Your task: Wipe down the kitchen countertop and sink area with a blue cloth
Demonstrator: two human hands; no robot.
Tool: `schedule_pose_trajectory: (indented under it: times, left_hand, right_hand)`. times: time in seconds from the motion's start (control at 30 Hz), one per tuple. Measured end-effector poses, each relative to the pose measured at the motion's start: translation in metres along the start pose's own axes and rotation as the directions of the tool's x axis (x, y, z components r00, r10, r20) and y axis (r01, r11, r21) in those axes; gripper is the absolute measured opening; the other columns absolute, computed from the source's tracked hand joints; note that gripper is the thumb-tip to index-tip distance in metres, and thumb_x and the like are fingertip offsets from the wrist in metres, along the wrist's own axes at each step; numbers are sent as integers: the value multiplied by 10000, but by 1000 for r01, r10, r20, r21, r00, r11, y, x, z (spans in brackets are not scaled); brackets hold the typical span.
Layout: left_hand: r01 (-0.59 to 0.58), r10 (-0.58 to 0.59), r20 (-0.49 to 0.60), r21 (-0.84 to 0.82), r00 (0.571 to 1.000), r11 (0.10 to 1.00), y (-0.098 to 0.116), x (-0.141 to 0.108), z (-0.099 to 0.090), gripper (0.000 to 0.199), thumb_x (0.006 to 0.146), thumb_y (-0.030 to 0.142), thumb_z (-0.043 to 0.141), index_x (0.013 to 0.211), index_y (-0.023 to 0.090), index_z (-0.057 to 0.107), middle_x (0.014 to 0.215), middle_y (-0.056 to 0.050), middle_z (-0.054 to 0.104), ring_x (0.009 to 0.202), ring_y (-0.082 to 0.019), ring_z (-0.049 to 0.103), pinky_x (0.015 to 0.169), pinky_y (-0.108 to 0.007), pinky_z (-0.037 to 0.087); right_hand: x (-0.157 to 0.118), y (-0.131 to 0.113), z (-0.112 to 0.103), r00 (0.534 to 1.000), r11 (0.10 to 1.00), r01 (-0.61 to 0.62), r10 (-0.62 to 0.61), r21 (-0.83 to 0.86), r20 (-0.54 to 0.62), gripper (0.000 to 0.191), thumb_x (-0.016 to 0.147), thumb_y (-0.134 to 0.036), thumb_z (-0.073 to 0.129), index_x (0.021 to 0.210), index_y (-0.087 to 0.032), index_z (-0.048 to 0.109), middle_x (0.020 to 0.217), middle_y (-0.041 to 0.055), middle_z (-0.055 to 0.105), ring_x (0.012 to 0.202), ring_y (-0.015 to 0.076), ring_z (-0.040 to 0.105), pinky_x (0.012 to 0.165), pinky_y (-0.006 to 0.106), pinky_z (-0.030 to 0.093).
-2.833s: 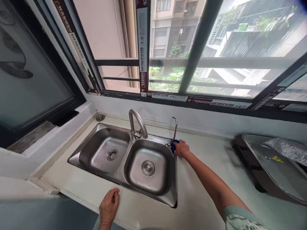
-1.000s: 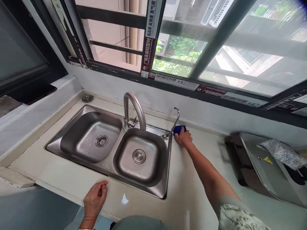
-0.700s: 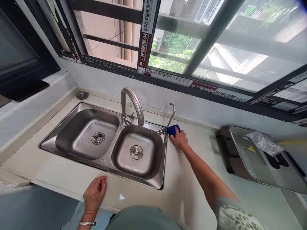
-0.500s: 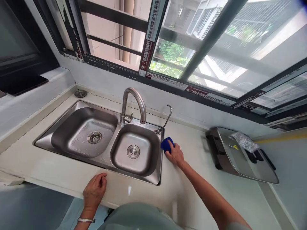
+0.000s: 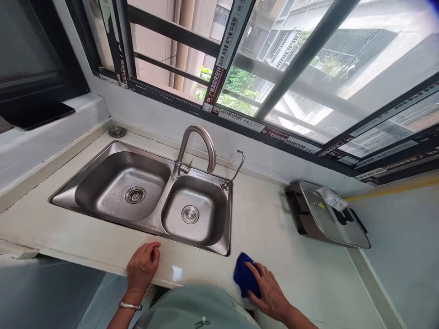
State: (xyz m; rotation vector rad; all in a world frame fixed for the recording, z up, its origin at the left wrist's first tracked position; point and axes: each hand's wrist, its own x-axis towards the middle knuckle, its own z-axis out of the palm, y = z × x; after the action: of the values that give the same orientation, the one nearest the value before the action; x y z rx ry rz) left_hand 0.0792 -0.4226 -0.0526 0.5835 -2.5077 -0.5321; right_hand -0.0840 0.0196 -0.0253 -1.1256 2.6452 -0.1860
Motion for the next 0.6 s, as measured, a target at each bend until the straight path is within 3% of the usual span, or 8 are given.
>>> schedule_pose_trajectory:
  times: [0.13,0.3,0.6]
  left_hand:
    - [-13,13,2,-10,1000,1000,0,2,-1,170,935,210,483,962,225,650,851,-5,728,769,-165,667,773,-299,496]
    - [2,-3,15,2,1000,1000,1,2,-1,175,931,201,491,960,226,662,830,5,726,746,-157,666,750,-295,498]
    - [34,-34,17,0,999,999,4,2,-4,178,930,208,506,965,230,679,845,-6,744,752,-157,675,742,-290,510]
  right_hand:
    - [6,-18,12,992,997,-68,63,-32,-113,663,834,-437,577,1426,-203,393,1363,181,464,1274,348,444,1062,557,407]
    - [50,-34,27,953,982,-158,125,-101,-277,623,837,-477,560,1362,-172,422,1334,197,445,1246,371,427,1025,556,403]
    - [165,-10,-8,885,887,-422,358,-186,-299,656,898,-547,436,1387,-111,401,1281,221,475,1155,365,441,946,497,377]
